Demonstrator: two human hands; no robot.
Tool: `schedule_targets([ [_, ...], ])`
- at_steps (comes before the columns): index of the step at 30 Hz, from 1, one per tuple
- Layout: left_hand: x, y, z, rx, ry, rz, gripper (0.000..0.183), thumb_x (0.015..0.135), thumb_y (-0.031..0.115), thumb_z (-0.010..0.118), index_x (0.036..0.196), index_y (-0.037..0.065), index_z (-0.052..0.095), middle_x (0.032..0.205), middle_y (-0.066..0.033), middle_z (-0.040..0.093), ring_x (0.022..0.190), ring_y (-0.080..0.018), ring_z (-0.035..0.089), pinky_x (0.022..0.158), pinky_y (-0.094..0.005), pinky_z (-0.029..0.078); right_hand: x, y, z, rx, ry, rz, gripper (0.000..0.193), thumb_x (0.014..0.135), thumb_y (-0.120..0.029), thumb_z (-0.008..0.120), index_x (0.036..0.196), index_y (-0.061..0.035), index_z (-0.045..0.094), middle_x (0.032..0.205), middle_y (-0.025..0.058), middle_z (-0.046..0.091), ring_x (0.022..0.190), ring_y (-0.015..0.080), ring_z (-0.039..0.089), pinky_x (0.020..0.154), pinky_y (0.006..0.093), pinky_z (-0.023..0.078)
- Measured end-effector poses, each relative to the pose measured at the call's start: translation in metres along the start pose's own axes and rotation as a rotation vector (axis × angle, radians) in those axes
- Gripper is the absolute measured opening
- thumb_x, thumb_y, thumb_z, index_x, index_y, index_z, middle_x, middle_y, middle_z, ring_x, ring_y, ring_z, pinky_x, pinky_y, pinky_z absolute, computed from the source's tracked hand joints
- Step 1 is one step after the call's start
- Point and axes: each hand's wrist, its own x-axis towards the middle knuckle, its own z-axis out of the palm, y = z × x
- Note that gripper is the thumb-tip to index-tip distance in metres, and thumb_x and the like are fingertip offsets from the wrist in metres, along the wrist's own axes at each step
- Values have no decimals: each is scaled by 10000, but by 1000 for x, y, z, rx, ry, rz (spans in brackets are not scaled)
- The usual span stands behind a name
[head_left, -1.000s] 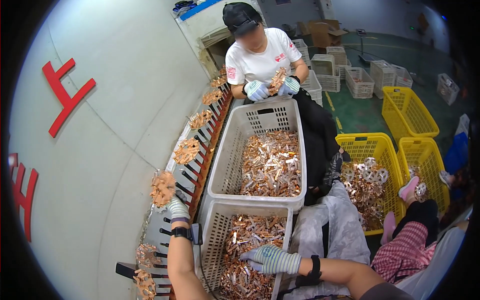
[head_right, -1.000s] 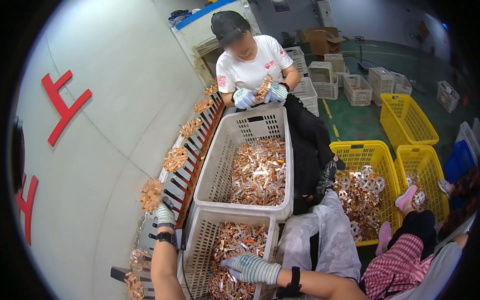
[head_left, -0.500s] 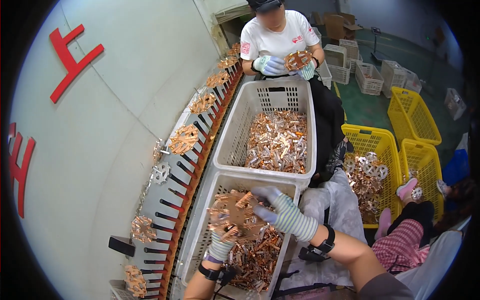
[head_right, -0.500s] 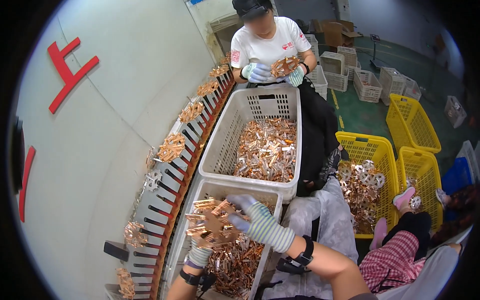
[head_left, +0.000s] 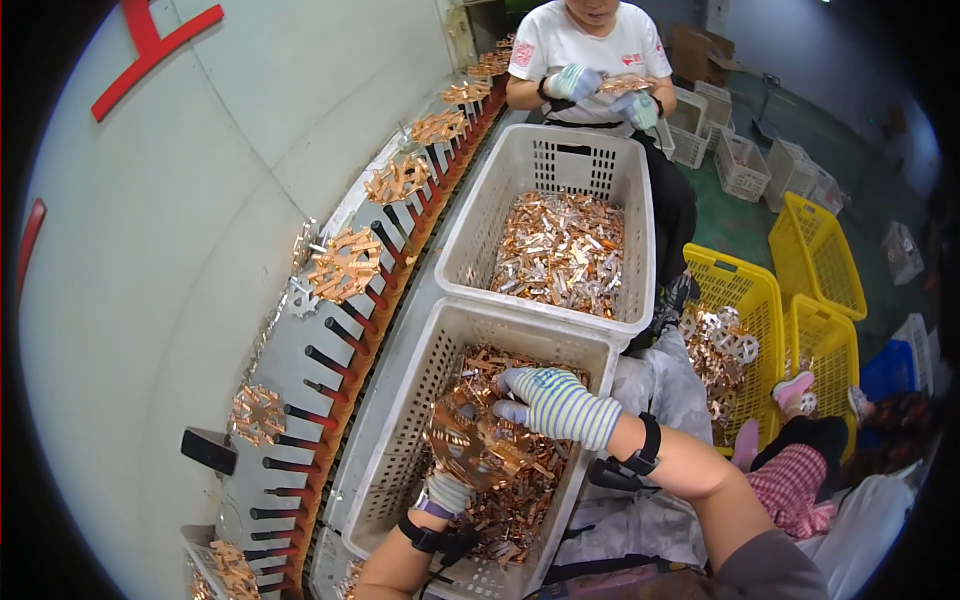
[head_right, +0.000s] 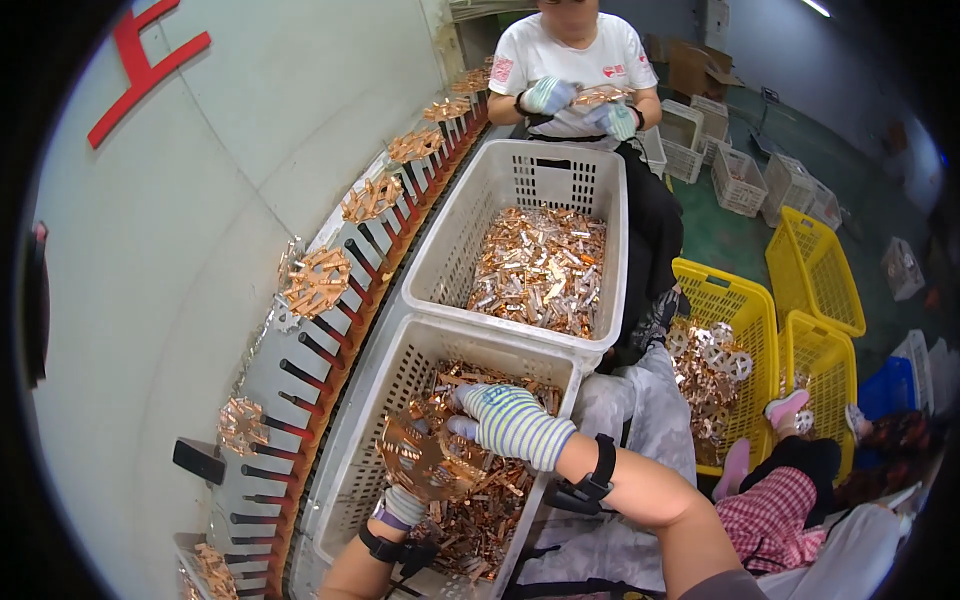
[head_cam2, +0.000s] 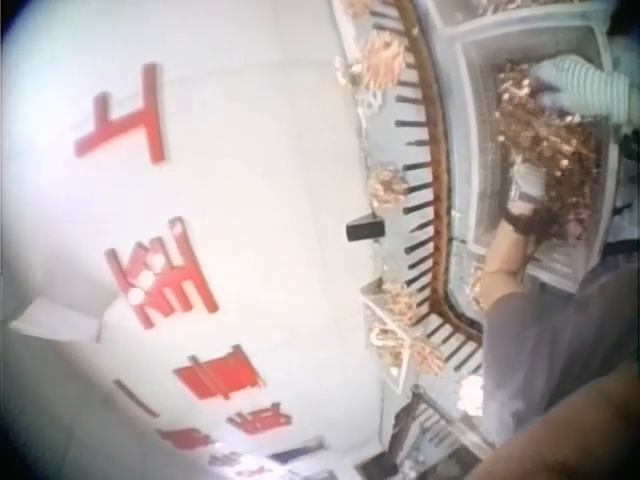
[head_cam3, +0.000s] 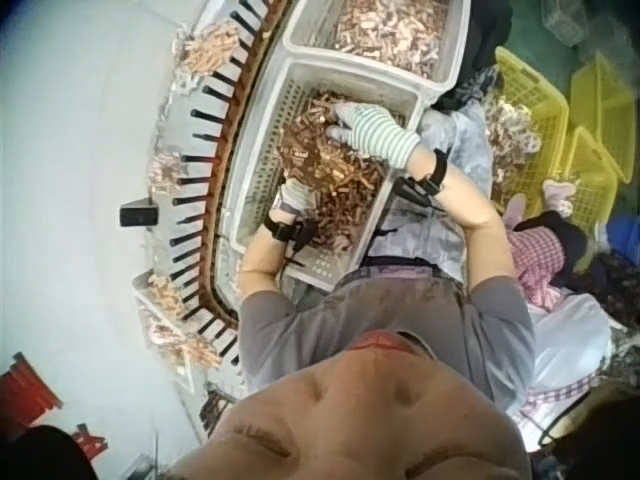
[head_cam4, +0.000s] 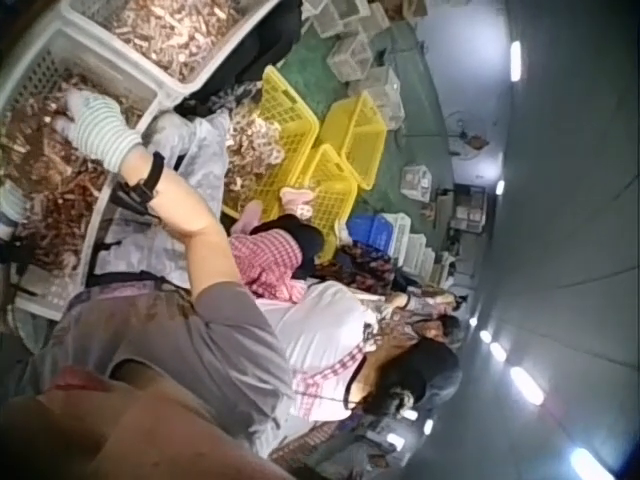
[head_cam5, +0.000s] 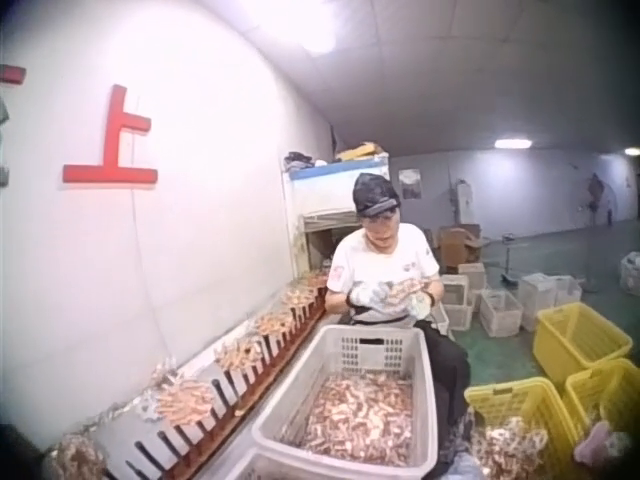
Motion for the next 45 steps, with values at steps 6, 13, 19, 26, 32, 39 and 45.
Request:
schedule_targets([
  [6,9,-10,-53,-153,-49,-122,650,932,566,304,1427,147,271,1387,-115,396,1219,-285,458,980,-467,435,14,13,31,139,106,6,359,870,-304,568,1079,-13,551,905,190,630,847,327,625,763,390,484],
  [13,8,5,-12,582,-266,213,648,882,497,480,1384,128,303,1282,-117,487,1156,-253,490,925,-467,459,-7,21,5,135,78,-227,184,844,-174,556,969,-41,573,804,142,631,740,296,639,671,361,504],
  [19,110,-22,23,200,-250,-139,579,831,451,559,1285,116,429,1180,-103,544,995,-226,549,824,-407,488,-36,82,-36,600,-78,-141,341,808,-233,556,1036,21,546,952,166,592,839,257,588,734,346,495],
  [26,262,-116,204,699,-595,20,574,865,455,501,1291,77,422,1174,-127,541,1015,-247,544,825,-402,492,-70,66,-93,857,79,-129,300,860,-225,565,1114,-65,548,943,160,602,838,202,558,750,351,471],
  [32,259,-132,198,1084,-497,309,577,895,458,451,1296,44,416,1168,-149,539,1033,-264,539,827,-399,495,-91,85,-59,912,103,152,233,894,-210,492,1070,-68,548,832,103,592,712,218,551,663,375,473],
  [39,158,-85,37,1545,26,623,590,929,462,393,1301,5,409,1162,-173,537,1054,-285,534,828,-394,499,-60,62,-43,741,203,42,240,867,-223,537,1015,-35,557,871,174,595,772,291,571,698,406,460],
  [45,48,-50,-3,1825,328,766,600,939,469,370,1300,-10,411,1159,-182,537,1066,-293,530,834,-393,496,-50,88,-41,865,76,266,316,860,-190,562,1106,-10,480,849,124,569,802,240,577,679,361,481],
])
